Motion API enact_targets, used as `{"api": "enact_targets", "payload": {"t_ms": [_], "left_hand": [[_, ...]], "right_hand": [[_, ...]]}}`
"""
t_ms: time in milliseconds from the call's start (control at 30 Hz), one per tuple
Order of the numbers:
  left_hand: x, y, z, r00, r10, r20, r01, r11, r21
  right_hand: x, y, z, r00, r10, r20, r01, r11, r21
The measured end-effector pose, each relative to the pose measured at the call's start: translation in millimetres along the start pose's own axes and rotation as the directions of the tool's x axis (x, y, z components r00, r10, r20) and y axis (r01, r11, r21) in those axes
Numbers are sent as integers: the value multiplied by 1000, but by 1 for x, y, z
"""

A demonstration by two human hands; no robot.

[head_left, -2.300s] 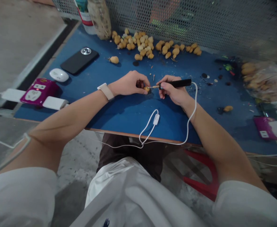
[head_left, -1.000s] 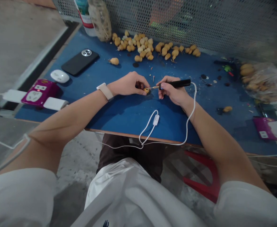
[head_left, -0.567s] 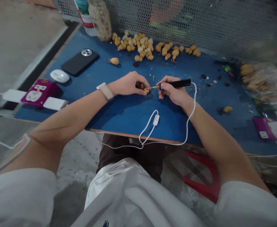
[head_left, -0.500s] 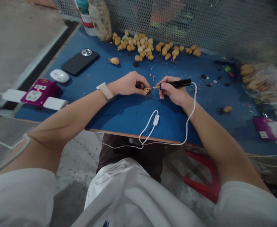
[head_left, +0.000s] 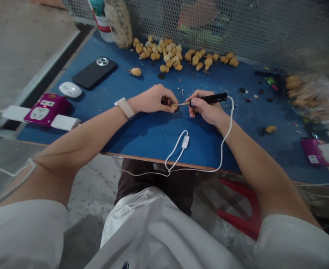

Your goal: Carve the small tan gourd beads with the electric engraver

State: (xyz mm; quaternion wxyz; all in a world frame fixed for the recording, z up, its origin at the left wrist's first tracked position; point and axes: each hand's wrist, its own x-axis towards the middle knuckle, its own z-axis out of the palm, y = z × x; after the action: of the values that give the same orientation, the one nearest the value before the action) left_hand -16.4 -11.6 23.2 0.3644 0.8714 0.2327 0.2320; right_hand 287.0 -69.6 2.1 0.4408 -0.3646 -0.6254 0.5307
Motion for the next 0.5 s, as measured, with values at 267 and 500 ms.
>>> {"api": "enact_targets", "payload": {"t_ms": [267, 500], "left_hand": [[0, -4, 0, 1000, -4, -2, 4, 1000, 10], [0, -3, 0, 1000, 4, 1, -4, 1000, 14]], "right_hand": [[0, 2, 1, 999, 15, -38, -15, 1000, -4], [-1, 0, 2, 999, 12, -36, -12, 1000, 4]]}}
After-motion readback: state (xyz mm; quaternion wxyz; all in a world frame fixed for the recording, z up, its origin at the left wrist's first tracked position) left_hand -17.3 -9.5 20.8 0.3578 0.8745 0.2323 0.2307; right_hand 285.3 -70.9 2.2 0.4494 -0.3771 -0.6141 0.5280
